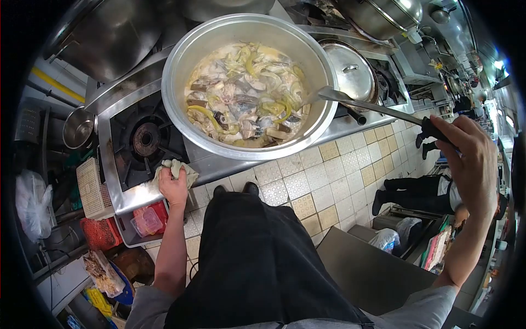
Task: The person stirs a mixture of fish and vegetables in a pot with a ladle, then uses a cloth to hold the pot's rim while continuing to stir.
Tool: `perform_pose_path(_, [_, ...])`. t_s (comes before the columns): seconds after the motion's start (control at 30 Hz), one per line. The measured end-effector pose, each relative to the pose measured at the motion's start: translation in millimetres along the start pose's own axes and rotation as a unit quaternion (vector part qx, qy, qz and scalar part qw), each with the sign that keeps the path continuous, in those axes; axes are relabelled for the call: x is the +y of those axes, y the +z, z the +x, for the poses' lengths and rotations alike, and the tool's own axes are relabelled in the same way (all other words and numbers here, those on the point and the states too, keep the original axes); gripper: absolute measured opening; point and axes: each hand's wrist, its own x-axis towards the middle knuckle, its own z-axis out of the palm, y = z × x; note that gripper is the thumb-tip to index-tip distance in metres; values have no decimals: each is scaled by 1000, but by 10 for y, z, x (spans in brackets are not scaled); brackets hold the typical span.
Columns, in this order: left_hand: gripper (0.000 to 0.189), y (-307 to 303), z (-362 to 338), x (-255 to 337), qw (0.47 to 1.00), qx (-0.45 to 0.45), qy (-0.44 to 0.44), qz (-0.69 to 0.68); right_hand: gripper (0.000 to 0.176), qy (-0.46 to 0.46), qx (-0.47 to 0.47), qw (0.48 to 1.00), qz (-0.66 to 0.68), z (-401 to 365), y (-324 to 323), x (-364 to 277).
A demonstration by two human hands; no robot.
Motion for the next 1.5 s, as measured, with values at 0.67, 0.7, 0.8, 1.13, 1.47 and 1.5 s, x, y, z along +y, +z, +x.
perform_pose_path(0.67, [33,-132,26,-67,996,-51,5,-68,45,38,-93,992,81,533,-677,-365])
perform_pose_path(0.7, [33,-128,33,-61,996,-50,8,-74,45,38,-97,991,79,568,-672,-393])
perform_pose_path(0.8, [32,-97,24,-103,995,-43,32,-80,44,-1,-110,992,66,647,-601,-428])
perform_pose_path(1.13, [31,-102,24,-60,997,-36,53,-46,41,-22,-169,980,102,885,-330,-481])
perform_pose_path(1.47, [34,13,13,7,999,-2,37,38,24,-232,-170,953,99,1137,-70,41])
perform_pose_path(1.5, [34,24,16,-2,999,1,31,43,24,-233,-172,952,102,1158,-33,43])
